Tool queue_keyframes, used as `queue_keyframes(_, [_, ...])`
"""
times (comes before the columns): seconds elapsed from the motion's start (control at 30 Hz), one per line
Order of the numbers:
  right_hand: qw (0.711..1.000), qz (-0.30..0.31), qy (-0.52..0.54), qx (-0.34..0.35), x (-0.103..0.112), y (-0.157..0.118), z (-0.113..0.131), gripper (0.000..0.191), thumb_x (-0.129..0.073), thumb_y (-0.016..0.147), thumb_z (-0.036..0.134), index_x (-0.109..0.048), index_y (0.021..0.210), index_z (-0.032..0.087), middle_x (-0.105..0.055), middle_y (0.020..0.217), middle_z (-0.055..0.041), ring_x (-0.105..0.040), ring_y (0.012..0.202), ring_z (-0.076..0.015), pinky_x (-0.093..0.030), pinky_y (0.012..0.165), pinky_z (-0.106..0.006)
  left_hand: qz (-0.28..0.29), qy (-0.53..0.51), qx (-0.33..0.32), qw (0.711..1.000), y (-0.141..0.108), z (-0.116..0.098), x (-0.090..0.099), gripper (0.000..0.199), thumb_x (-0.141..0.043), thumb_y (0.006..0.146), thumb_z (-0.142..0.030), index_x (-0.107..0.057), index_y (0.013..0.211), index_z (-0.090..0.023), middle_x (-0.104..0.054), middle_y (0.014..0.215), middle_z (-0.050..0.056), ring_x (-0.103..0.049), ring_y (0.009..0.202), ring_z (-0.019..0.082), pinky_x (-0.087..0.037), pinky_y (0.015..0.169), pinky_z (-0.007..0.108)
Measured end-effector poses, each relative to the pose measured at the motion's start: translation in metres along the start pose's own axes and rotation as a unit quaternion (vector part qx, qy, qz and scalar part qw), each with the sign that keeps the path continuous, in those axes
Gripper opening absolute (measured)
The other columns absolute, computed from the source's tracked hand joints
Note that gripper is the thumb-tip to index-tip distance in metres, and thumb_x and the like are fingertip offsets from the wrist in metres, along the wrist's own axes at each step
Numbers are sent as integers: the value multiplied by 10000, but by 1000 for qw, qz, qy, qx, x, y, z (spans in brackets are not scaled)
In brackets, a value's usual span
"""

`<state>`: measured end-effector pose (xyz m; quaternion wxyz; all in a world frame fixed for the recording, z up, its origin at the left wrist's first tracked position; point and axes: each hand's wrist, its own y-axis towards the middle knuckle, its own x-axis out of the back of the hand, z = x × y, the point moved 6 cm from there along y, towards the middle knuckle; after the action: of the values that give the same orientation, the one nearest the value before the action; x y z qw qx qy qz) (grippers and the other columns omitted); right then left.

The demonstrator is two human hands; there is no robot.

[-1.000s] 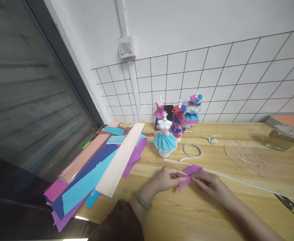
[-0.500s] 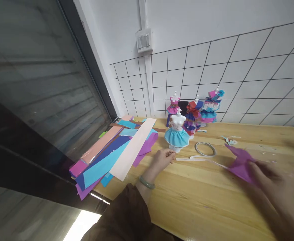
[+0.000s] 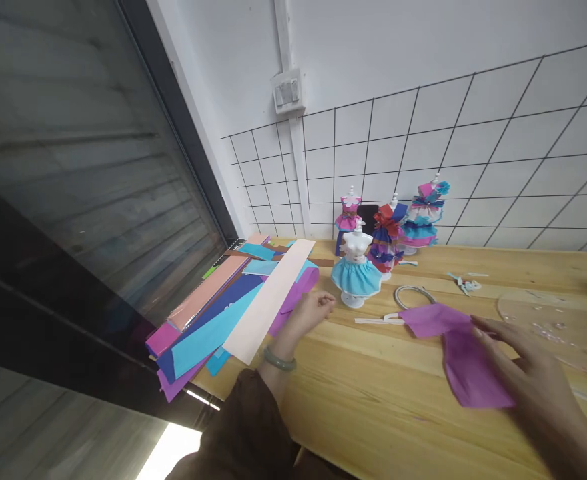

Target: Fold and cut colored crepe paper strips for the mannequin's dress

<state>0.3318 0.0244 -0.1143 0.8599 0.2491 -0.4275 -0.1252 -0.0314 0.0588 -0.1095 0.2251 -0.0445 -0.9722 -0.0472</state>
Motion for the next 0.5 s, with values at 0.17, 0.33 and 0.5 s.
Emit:
queue_keyframes(0.17, [996, -4, -10, 84, -2, 0, 16, 231, -500, 850, 336, -604, 1019, 217, -633, 1049, -139, -583, 958, -260, -484, 767, -398, -81, 156, 67, 982, 19, 20, 81, 233, -524, 756, -290, -664, 887, -156, -661, 703, 23, -603, 583, 109, -455, 554, 204])
queue_keyframes(0.33, [944, 102, 19, 313, -35, -26, 93, 246, -488, 867, 264, -600, 1079, 209, -654, 1009, -98, -592, 943, -229, -476, 817, -398, -137, 239, 102, 956, 35, 42, 160, 207, -514, 730, -217, -676, 821, -125, -674, 721, 41, -619, 655, 150, -458, 604, 233])
queue_keyframes(0.5, [911, 223, 22, 346, -64, -46, 136, 235, -493, 876, 254, -618, 1072, 217, -669, 980, -64, -613, 929, -187, -509, 803, -322, -165, 337, 120, 919, 51, 55, 203, 221, -506, 717, -169, -690, 835, -141, -692, 821, 67, -616, 859, 218, -450, 760, 284])
